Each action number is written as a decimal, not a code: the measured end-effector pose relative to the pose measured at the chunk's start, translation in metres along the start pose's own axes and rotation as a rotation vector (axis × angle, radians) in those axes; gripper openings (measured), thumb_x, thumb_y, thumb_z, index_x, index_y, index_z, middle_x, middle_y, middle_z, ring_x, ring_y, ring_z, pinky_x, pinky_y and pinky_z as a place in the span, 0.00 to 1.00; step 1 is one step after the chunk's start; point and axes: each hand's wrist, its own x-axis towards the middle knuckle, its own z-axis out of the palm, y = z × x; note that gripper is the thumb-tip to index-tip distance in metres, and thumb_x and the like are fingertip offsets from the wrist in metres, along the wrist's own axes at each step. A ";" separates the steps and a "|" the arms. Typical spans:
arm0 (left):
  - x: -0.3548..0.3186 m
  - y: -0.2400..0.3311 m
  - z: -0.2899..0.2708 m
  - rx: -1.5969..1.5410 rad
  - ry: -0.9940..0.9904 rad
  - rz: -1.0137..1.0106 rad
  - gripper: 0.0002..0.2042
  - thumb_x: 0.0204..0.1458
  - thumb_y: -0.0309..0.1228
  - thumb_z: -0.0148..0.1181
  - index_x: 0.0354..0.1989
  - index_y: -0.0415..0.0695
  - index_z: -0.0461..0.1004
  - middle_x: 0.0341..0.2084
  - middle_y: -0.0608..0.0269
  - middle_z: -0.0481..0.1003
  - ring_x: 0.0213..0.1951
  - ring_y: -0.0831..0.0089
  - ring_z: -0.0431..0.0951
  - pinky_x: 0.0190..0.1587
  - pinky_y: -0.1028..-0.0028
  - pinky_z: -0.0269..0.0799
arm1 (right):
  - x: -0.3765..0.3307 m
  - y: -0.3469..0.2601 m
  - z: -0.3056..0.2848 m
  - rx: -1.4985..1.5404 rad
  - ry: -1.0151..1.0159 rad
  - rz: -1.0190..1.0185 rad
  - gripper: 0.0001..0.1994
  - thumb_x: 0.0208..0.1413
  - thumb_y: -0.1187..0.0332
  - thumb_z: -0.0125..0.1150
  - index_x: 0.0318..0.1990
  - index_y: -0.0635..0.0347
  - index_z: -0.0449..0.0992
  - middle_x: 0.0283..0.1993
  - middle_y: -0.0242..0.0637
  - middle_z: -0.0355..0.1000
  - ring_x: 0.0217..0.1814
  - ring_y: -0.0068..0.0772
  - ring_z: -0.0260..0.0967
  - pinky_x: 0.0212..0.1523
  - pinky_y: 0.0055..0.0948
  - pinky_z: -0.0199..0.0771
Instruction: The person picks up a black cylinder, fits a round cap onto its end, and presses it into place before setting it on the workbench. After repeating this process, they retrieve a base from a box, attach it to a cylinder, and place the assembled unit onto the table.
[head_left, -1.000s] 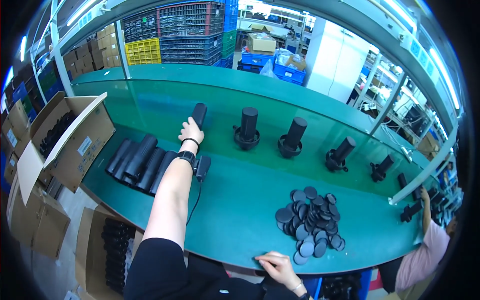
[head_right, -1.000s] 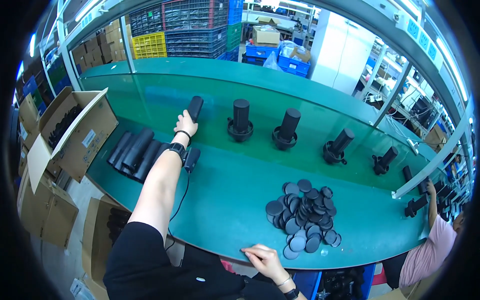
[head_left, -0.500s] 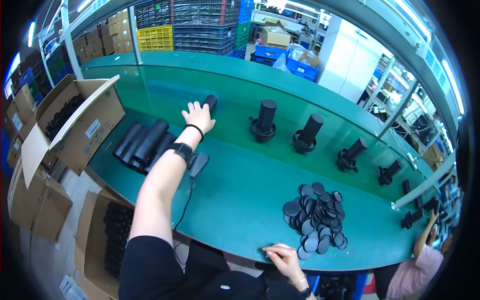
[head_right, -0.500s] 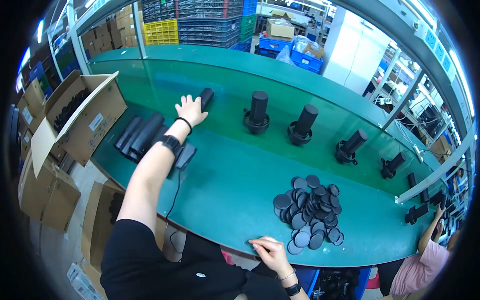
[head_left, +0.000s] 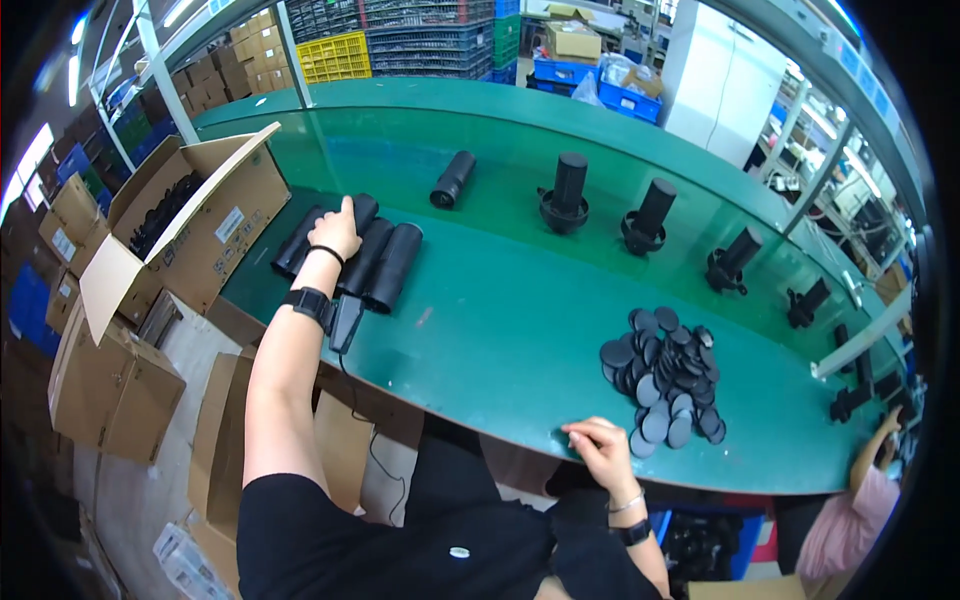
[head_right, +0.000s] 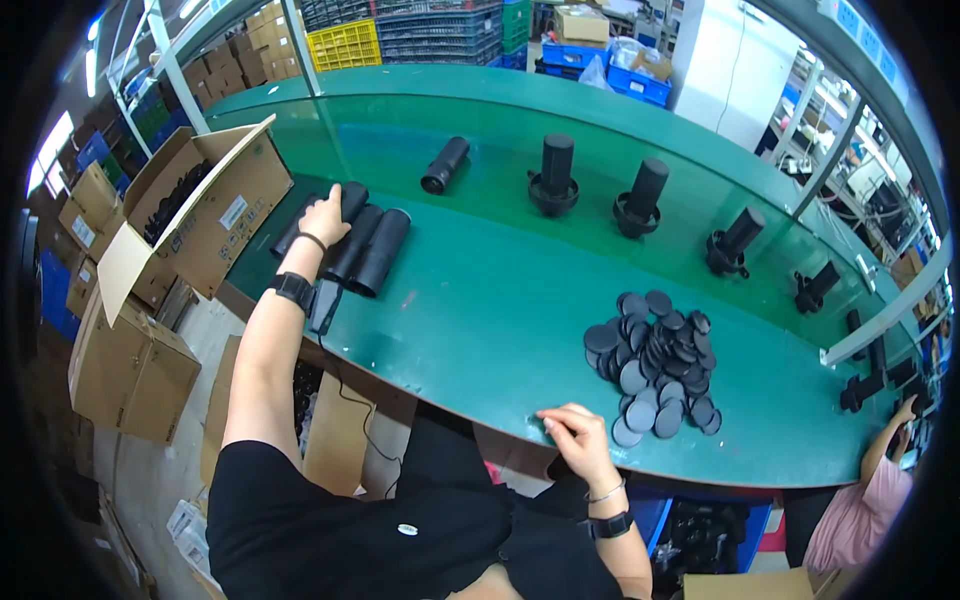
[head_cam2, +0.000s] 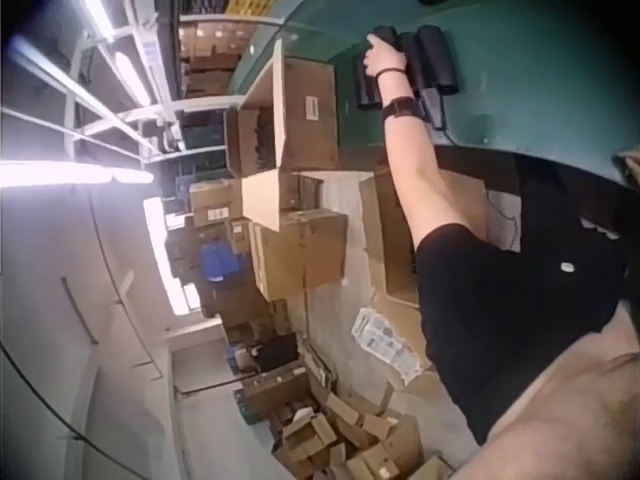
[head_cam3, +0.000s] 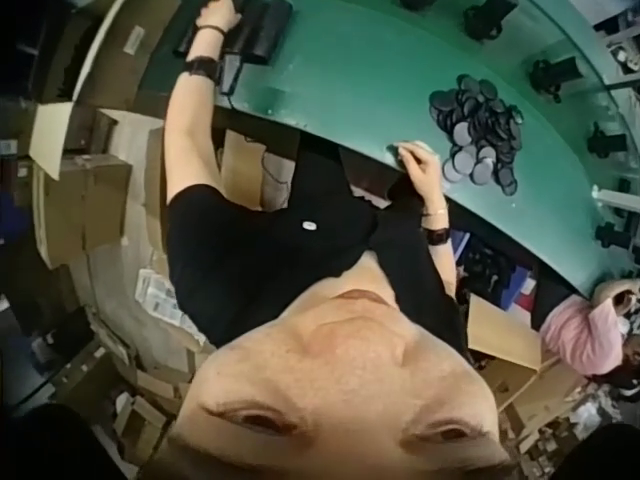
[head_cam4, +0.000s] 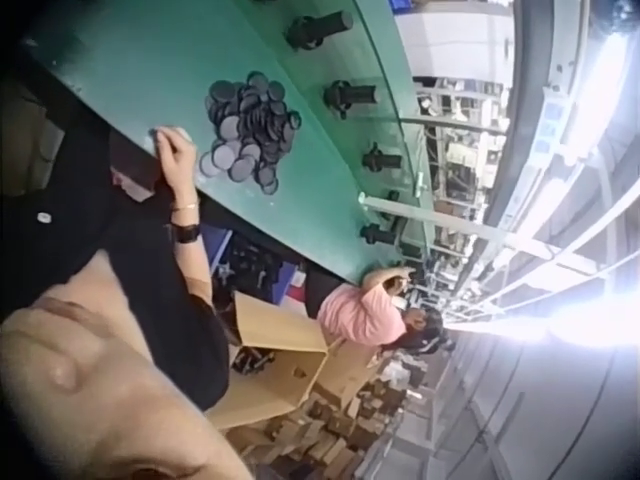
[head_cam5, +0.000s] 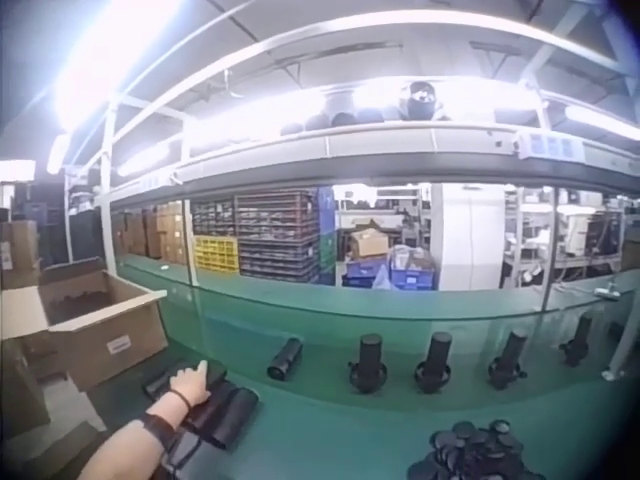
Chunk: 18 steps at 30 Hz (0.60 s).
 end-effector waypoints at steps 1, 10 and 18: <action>-0.002 0.003 -0.001 -0.002 0.017 0.007 0.43 0.46 0.38 0.71 0.70 0.57 0.51 0.53 0.47 0.72 0.57 0.49 0.72 0.54 0.50 0.71 | 0.001 0.002 -0.001 -0.011 0.002 -0.009 0.07 0.57 0.76 0.59 0.38 0.66 0.82 0.26 0.35 0.73 0.27 0.23 0.69 0.29 0.22 0.68; -0.107 0.041 -0.063 -1.248 0.038 0.682 0.45 0.35 0.30 0.73 0.65 0.35 0.57 0.40 0.56 0.74 0.41 0.68 0.76 0.46 0.69 0.73 | 0.043 -0.058 -0.027 -0.321 -0.133 -0.188 0.07 0.51 0.73 0.65 0.38 0.62 0.80 0.33 0.44 0.74 0.36 0.47 0.71 0.38 0.36 0.71; -0.171 0.117 0.014 -1.561 -0.529 0.666 0.37 0.37 0.21 0.76 0.59 0.41 0.65 0.47 0.64 0.76 0.49 0.73 0.76 0.54 0.69 0.73 | 0.116 -0.002 -0.055 -1.202 -0.129 0.115 0.24 0.46 0.66 0.70 0.54 0.55 0.75 0.51 0.39 0.71 0.58 0.43 0.63 0.56 0.43 0.61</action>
